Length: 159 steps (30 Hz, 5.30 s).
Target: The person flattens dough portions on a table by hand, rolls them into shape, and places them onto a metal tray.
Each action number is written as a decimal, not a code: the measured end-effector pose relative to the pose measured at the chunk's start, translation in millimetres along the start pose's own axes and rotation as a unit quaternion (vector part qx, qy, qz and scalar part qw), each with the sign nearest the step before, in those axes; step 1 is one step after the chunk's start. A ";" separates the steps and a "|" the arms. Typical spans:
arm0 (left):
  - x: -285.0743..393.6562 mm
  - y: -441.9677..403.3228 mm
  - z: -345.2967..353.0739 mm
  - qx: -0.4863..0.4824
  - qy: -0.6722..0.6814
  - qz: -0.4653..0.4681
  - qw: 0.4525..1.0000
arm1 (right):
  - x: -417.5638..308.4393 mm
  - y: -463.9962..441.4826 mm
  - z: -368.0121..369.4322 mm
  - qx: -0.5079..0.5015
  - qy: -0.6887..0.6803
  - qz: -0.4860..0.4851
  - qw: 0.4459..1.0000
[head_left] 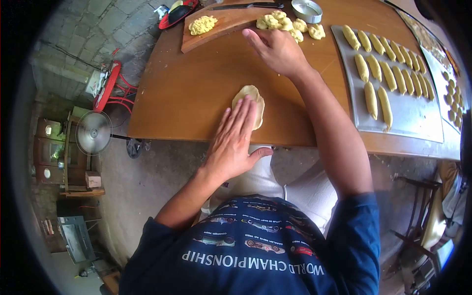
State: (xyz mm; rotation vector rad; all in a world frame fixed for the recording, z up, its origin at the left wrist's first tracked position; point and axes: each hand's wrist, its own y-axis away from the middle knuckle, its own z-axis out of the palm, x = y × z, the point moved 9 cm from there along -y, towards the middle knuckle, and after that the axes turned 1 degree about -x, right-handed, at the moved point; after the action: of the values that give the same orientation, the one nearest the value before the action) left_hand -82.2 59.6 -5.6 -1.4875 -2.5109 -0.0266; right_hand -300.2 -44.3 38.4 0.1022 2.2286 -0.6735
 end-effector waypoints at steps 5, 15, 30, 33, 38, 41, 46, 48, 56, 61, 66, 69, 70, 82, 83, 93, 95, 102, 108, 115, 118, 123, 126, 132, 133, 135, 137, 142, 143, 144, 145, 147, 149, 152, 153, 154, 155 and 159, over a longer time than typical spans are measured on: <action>-50.4 1.7 -1.7 -0.022 -0.005 -0.052 0.998 | -0.6 -1.0 1.7 -0.009 0.006 0.020 1.000; -108.8 -51.2 3.4 -0.068 -0.005 -0.137 0.988 | 1.6 -0.8 2.6 -0.015 0.000 0.028 1.000; -137.0 -68.2 2.3 -0.111 0.069 -0.150 0.980 | 4.7 -0.3 6.7 -0.048 0.012 0.063 0.997; -138.3 -74.0 1.5 -0.117 0.069 -0.128 0.982 | 2.8 0.0 3.2 -0.035 0.004 0.048 0.998; -141.2 -80.3 2.4 -0.105 0.062 -0.136 0.983 | 7.0 0.1 5.7 -0.045 0.005 0.060 0.997; -142.2 -79.5 3.9 -0.086 0.063 -0.126 0.986 | 8.4 0.2 7.8 -0.050 0.008 0.059 0.997; -137.0 -79.0 4.0 -0.068 0.059 -0.140 0.986 | 6.6 0.1 4.3 -0.024 0.009 0.050 0.998; -132.4 -79.3 3.2 -0.059 0.050 -0.144 0.987 | 7.5 -0.6 6.5 -0.029 0.016 0.048 0.998; -132.4 -79.4 -0.7 -0.026 0.048 -0.141 0.989 | 8.4 -1.9 3.0 -0.028 0.003 0.041 0.999; -134.4 -85.0 0.3 0.004 0.058 -0.154 0.986 | 14.2 -0.9 6.9 -0.041 0.023 0.075 0.996; -133.7 -83.8 -1.0 0.024 0.048 -0.139 0.989 | 11.4 -1.4 4.9 -0.036 -0.019 0.062 0.997; -128.4 -73.0 -1.5 0.044 0.060 -0.117 0.990 | 11.9 -1.4 -0.4 -0.027 -0.006 0.068 0.997; -123.7 -66.2 -3.3 0.051 0.060 -0.098 0.992 | 12.5 -1.6 -0.6 -0.025 -0.007 0.072 0.997; -94.7 -41.8 -14.9 0.077 0.105 -0.061 0.990 | 1.4 -1.4 -2.6 -0.029 0.001 0.051 0.998; -86.2 -35.3 -15.2 0.095 0.169 -0.043 0.980 | 2.2 -2.1 -2.9 -0.023 0.004 0.048 0.999; -19.1 -12.8 5.2 0.020 0.016 0.034 0.999 | -5.3 1.3 -3.1 -0.046 0.023 0.051 0.997; -18.5 -11.3 3.3 0.017 0.019 0.037 0.999 | -2.5 0.8 -2.8 -0.035 0.013 0.052 0.998; -23.7 9.1 2.0 0.027 -0.010 -0.002 1.000 | 6.0 -3.5 0.0 -0.043 0.017 0.051 0.998; -31.2 22.8 -3.8 -0.005 -0.037 -0.034 0.999 | 3.2 -2.6 0.3 -0.040 0.022 0.057 0.997; -17.5 3.9 -11.7 -0.013 -0.031 -0.055 0.998 | 6.6 -1.8 0.7 -0.017 -0.006 0.040 0.999; -12.0 -17.3 -0.7 0.032 0.037 -0.031 0.998 | 2.8 -1.2 2.0 -0.038 0.002 0.036 0.999; -15.9 -18.0 10.7 0.060 0.026 -0.019 0.998 | 7.8 1.9 5.9 -0.029 -0.001 0.030 0.999; -17.6 -15.2 3.5 0.064 0.018 -0.026 0.997 | -0.6 -3.2 7.1 -0.007 -0.016 0.000 1.000; -16.4 22.6 -0.6 0.045 0.027 -0.055 0.997 | 2.3 -2.0 -4.5 0.011 0.003 0.018 1.000; -17.5 29.3 -3.1 0.044 0.029 -0.054 0.997 | 0.3 -1.6 -2.4 -0.015 0.014 0.031 0.999; -22.1 40.9 -6.9 0.014 0.011 -0.068 0.998 | -6.4 0.7 1.8 -0.042 0.025 0.044 0.998; -27.1 47.5 -14.1 0.007 0.008 -0.077 0.997 | -13.7 2.6 4.4 -0.050 0.026 0.034 0.998; -36.5 38.4 -19.4 0.024 -0.003 -0.087 0.996 | -12.9 2.7 3.0 -0.043 0.031 0.029 0.998; -33.6 30.4 -22.1 0.053 0.015 -0.082 0.995 | -13.8 2.1 3.2 -0.049 0.030 0.035 0.998; -28.3 21.0 -20.7 0.061 0.027 -0.065 0.996 | -13.4 1.7 3.8 -0.050 0.031 0.033 0.998; -27.2 14.4 -18.4 0.064 0.029 -0.065 0.995 | -10.4 2.1 5.4 -0.053 0.031 0.036 0.997; -29.2 2.6 -6.8 0.031 -0.011 -0.080 0.996 | -8.1 -0.3 7.0 -0.056 0.034 0.034 0.997; -28.9 -0.1 -4.4 0.046 -0.025 -0.077 0.996 | -5.6 0.7 6.4 -0.054 0.043 0.034 0.997; -31.5 1.0 -6.0 0.042 -0.030 -0.083 0.995 | -4.8 -0.3 9.6 -0.051 0.042 0.021 0.998; -30.7 1.9 -5.9 0.045 -0.028 -0.085 0.995 | -5.0 0.0 11.2 -0.053 0.042 0.019 0.998; -30.6 1.7 -6.3 0.050 -0.027 -0.085 0.995 | -3.9 0.5 12.0 -0.056 0.048 0.023 0.997; -31.5 1.7 -7.0 0.052 -0.027 -0.084 0.995 | -2.5 0.7 11.9 -0.058 0.054 0.028 0.997; -31.2 -5.1 -11.0 0.062 -0.020 -0.080 0.995 | -1.3 0.0 10.1 -0.062 0.049 0.037 0.996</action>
State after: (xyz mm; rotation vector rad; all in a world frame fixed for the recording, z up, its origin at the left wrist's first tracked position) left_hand -70.2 28.7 -0.6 -1.2491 -2.6051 0.1299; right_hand -292.5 -49.1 33.8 0.1570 2.3416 -0.4982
